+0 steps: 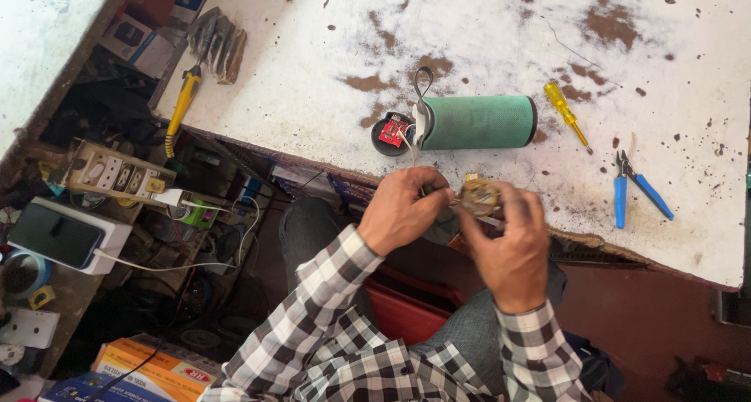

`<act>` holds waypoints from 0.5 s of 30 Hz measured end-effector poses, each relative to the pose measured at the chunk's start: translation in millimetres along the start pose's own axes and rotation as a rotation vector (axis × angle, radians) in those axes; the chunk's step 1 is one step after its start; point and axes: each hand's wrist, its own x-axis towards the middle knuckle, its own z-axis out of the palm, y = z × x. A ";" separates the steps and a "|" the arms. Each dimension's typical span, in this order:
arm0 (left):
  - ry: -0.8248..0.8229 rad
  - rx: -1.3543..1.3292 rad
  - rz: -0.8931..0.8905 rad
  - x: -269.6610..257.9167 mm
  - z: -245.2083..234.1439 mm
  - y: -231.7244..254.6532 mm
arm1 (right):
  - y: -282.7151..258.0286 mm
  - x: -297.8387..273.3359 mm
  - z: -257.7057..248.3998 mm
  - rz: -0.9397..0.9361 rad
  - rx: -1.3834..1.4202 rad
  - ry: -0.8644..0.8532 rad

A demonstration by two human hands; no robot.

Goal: The person uses a soldering iron to attach wires to a small red circuit board inside a green cylindrical speaker. They then use pliers to strip the insulation from a white wire and apply flux before soldering the wire to a small yellow component.

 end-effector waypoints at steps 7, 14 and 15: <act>0.073 -0.210 -0.008 -28.8 -20.0 -21.2 | 80.3 19.9 3.1 0.256 -0.206 -0.029; 0.167 -0.228 -0.036 -49.9 -22.0 -33.0 | 86.2 22.0 6.8 0.184 -0.164 0.010; 0.173 -0.245 -0.046 -51.0 -20.8 -32.9 | 77.4 17.3 8.9 0.211 -0.100 -0.027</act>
